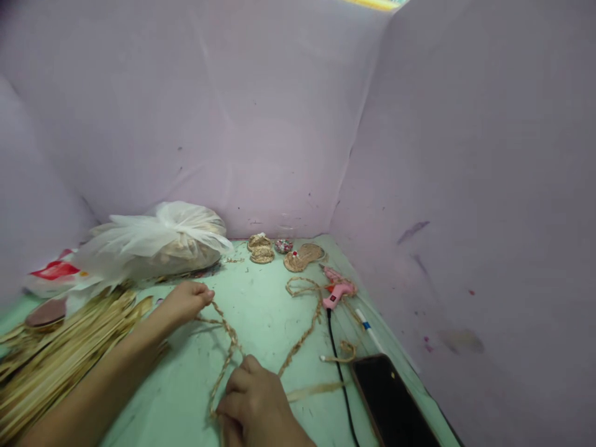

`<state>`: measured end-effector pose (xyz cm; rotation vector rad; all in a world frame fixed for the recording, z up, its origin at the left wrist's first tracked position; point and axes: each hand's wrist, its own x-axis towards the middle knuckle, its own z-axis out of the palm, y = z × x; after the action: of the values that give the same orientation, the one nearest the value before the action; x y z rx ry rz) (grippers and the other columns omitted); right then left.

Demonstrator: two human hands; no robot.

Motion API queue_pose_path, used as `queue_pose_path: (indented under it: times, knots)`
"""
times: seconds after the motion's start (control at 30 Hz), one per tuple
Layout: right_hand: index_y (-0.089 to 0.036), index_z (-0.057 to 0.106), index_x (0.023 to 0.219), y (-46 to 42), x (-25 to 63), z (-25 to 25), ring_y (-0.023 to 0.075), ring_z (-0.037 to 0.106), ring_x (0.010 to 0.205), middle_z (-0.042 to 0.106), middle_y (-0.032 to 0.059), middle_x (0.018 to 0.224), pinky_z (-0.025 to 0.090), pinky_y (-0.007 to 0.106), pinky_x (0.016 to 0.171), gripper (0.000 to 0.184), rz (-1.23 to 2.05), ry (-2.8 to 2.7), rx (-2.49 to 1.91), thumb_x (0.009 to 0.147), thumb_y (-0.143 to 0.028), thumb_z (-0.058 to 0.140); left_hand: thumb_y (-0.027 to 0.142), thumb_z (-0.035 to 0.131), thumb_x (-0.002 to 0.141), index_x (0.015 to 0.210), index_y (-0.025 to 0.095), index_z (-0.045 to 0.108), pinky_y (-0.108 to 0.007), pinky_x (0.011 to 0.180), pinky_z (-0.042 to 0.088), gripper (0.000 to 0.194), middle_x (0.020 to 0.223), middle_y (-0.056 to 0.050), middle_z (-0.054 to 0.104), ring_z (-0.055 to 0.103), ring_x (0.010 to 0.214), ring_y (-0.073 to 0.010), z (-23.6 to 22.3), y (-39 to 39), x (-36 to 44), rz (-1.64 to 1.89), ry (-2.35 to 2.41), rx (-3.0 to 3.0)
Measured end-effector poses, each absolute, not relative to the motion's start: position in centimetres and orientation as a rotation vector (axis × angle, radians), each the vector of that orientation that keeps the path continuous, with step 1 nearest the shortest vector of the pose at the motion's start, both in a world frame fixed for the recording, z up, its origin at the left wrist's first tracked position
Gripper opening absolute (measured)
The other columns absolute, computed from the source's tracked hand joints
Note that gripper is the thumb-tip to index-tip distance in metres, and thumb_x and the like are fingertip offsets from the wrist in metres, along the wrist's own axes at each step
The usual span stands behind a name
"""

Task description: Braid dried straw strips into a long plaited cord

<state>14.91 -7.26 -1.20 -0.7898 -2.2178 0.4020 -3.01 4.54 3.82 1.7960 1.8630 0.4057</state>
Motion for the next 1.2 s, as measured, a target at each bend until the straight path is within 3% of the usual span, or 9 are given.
queue_pose_path:
  times: [0.3, 0.4, 0.53, 0.63, 0.73, 0.9, 0.97, 1.13, 1.2]
  knots:
    - [-0.018, 0.057, 0.064, -6.3, 18.8, 1.4, 0.0157, 0.047, 0.066, 0.052, 0.0038, 0.067, 0.036, 0.029, 0.056, 0.015, 0.358, -2.248, -1.158, 0.071, -0.011, 0.046, 0.045, 0.058, 0.056, 0.046, 0.016, 0.045, -0.022, 0.044, 0.019, 0.034, 0.041, 0.006, 0.030, 0.026, 0.043, -0.0069, 5.5, 4.3, -4.9, 0.483, 1.641, 1.705]
    - [-0.019, 0.058, 0.066, -5.6, 19.6, 0.9, 0.0161, 0.046, 0.067, 0.052, 0.0040, 0.067, 0.036, 0.029, 0.057, 0.016, 0.343, -2.234, -1.204, 0.072, -0.011, 0.046, 0.043, 0.061, 0.056, 0.055, 0.015, 0.050, -0.020, 0.045, 0.023, 0.030, 0.046, 0.005, 0.038, 0.032, 0.045, -0.0071, 5.7, 4.4, -5.4, 0.467, 1.531, 1.716]
    - [-0.018, 0.059, 0.068, -5.1, 19.7, 0.2, 0.0176, 0.046, 0.071, 0.053, 0.0041, 0.069, 0.037, 0.033, 0.063, 0.015, 0.367, -2.211, -1.223, 0.072, -0.010, 0.048, 0.034, 0.059, 0.060, 0.095, 0.016, 0.057, -0.022, 0.057, 0.037, 0.039, 0.078, -0.002, 0.058, 0.049, 0.063, -0.0120, 5.8, 4.4, -5.7, 0.568, 1.458, 1.825]
    - [-0.019, 0.059, 0.068, -5.0, 19.6, 0.1, 0.0177, 0.047, 0.074, 0.053, 0.0022, 0.068, 0.033, 0.043, 0.081, 0.013, 0.348, -2.205, -1.206, 0.071, -0.011, 0.049, 0.023, 0.053, 0.065, 0.095, 0.019, 0.060, -0.025, 0.070, 0.040, 0.031, 0.097, -0.005, 0.058, 0.052, 0.079, -0.0147, 6.1, 3.6, -4.5, 0.688, 1.478, 2.064]
    - [-0.020, 0.057, 0.068, -5.2, 19.4, 0.5, 0.0177, 0.049, 0.079, 0.052, 0.0017, 0.071, 0.022, 0.048, 0.093, 0.013, 0.419, -2.127, -1.137, 0.074, -0.013, 0.048, 0.012, 0.047, 0.065, 0.086, 0.021, 0.063, -0.024, 0.074, 0.039, 0.028, 0.093, -0.003, 0.061, 0.052, 0.083, -0.0147, 6.1, 2.2, -2.6, 0.512, 1.195, 2.253]
    - [-0.018, 0.053, 0.068, -5.7, 19.5, 1.9, 0.0192, 0.050, 0.082, 0.051, 0.0049, 0.076, 0.038, 0.034, 0.076, 0.019, 0.714, -1.819, -1.016, 0.081, -0.025, 0.041, 0.013, 0.049, 0.064, 0.081, 0.017, 0.065, -0.023, 0.069, 0.038, 0.023, 0.080, -0.004, 0.063, 0.053, 0.074, -0.0144, 5.5, 0.8, -0.9, 0.142, 0.977, 2.300]
    - [-0.018, 0.053, 0.069, -5.6, 19.8, 1.9, 0.0187, 0.050, 0.080, 0.050, 0.0049, 0.077, 0.039, 0.030, 0.070, 0.020, 0.766, -1.671, -1.025, 0.081, -0.029, 0.042, 0.016, 0.047, 0.067, 0.074, 0.015, 0.063, -0.020, 0.061, 0.038, 0.018, 0.070, -0.002, 0.061, 0.050, 0.064, -0.0112, 5.8, 0.5, -0.7, 0.129, 0.984, 2.222]
    - [-0.017, 0.056, 0.073, -5.3, 19.7, 0.6, 0.0221, 0.050, 0.092, 0.055, 0.0085, 0.083, 0.040, 0.030, 0.072, 0.026, 0.943, -1.374, -1.060, 0.081, -0.037, 0.043, 0.016, 0.045, 0.064, 0.063, 0.015, 0.051, -0.017, 0.044, 0.032, 0.007, 0.056, 0.003, 0.052, 0.043, 0.048, -0.0067, 7.1, -0.9, 0.6, 0.124, 0.880, 1.896]
    - [-0.017, 0.056, 0.077, -5.5, 19.1, 0.5, 0.0214, 0.054, 0.082, 0.059, 0.0084, 0.077, 0.042, 0.028, 0.065, 0.026, 1.118, -1.254, -1.093, 0.079, -0.041, 0.045, 0.019, 0.044, 0.064, 0.064, 0.016, 0.048, -0.017, 0.037, 0.028, 0.005, 0.057, 0.003, 0.053, 0.041, 0.039, -0.0060, 7.1, -1.1, 1.3, 0.148, 0.924, 1.645]
